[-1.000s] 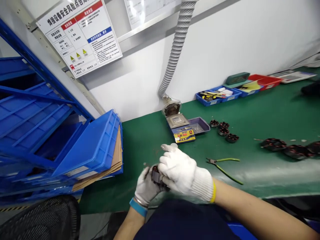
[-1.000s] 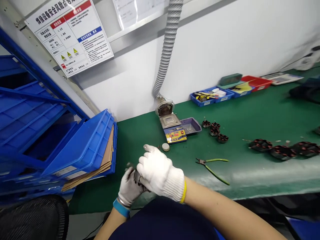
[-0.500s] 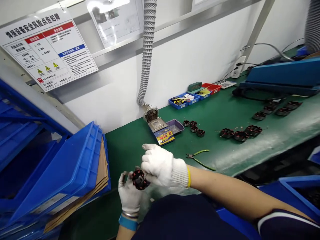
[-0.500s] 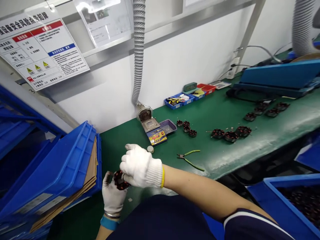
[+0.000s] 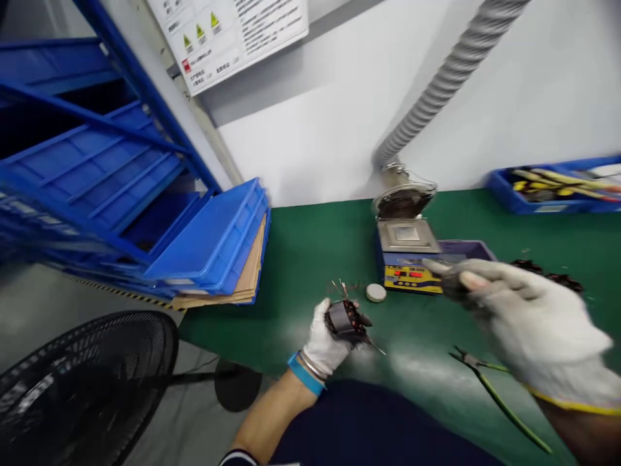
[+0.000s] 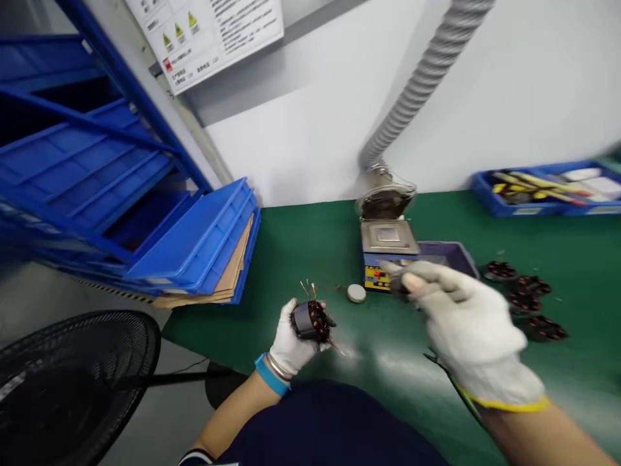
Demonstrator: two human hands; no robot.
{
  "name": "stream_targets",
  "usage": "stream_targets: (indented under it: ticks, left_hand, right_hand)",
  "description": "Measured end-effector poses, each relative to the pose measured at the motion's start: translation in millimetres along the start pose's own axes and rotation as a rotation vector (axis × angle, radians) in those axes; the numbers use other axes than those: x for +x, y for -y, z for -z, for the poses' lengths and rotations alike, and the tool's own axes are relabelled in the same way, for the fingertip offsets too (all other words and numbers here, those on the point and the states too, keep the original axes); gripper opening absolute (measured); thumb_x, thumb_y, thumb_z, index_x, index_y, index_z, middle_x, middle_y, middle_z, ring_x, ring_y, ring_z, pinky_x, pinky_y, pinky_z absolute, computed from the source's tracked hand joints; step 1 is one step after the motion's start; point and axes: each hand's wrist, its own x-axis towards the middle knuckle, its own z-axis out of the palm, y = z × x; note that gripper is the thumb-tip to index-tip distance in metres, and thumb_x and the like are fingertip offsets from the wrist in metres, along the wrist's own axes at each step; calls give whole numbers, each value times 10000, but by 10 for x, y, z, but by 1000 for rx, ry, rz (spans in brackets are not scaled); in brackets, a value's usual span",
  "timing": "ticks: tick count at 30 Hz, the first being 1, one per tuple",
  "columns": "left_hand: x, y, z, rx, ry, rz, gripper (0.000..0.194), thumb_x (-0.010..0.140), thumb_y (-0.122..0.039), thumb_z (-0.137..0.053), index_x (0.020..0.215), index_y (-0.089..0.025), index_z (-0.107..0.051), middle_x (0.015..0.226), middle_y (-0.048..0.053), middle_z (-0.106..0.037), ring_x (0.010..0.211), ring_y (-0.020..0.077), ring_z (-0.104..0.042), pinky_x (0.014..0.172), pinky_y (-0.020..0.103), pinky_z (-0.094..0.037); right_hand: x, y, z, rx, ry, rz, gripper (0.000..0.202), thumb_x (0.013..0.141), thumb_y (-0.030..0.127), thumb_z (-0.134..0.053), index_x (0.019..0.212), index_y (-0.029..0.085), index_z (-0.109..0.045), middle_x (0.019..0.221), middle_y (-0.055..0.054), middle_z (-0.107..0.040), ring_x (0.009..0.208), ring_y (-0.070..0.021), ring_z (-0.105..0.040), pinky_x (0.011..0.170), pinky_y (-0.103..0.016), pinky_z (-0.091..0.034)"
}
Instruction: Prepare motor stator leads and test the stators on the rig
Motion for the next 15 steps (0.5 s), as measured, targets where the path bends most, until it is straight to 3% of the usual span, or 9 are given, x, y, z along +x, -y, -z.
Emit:
stream_targets:
  ticks: [2, 5, 7, 9, 12, 15]
  left_hand:
    - [-6, 8, 15, -73, -49, 20, 508, 784, -591, -552, 873, -109, -683, 727, 125, -712, 557, 218, -627, 522, 283, -392]
    - [-44, 55, 22, -139, -68, 8, 494, 772, -581, -537, 824, -111, -681, 700, 121, -697, 551, 222, -618, 535, 287, -392]
    - [-75, 81, 14, -148, -24, 16, 491, 769, -576, -532, 801, -107, -675, 707, 122, -692, 531, 205, -606, 515, 269, -373]
    - [-103, 91, -5, -119, 44, 69, 505, 769, -590, -521, 795, -106, -664, 718, 121, -687, 489, 184, -589, 461, 237, -322]
    - [-142, 107, -56, -79, 111, 168, 516, 758, -609, -532, 805, -111, -657, 699, 111, -675, 439, 172, -569, 399, 217, -268]
    - [-181, 157, -112, -47, 126, 241, 503, 754, -594, -567, 801, -104, -667, 679, 103, -668, 415, 168, -552, 380, 233, -308]
  right_hand:
    - [82, -126, 39, -10, 103, -170, 404, 539, 565, -794, 744, 234, -688, 691, -94, -688, 592, -219, -618, 575, -379, -537]
    - [46, -327, -69, -29, 509, -231, 450, 501, 598, -804, 754, 235, -720, 795, -122, -729, 820, -290, -691, 787, -433, -568]
    - [-18, -447, -199, -6, 658, -197, 508, 560, 628, -770, 866, 223, -738, 1002, -139, -738, 1055, -329, -660, 938, -460, -525]
    - [-54, -515, -318, 8, 735, -136, 555, 642, 636, -719, 988, 203, -734, 1134, -146, -710, 1151, -329, -620, 984, -455, -501]
    - [-46, -476, -410, -17, 858, -23, 508, 749, 565, -651, 1055, 167, -724, 1107, -140, -714, 1053, -288, -659, 941, -418, -520]
    - [-25, -329, -391, -100, 936, 94, 409, 811, 476, -594, 1004, 144, -735, 1021, -115, -731, 966, -255, -664, 893, -393, -517]
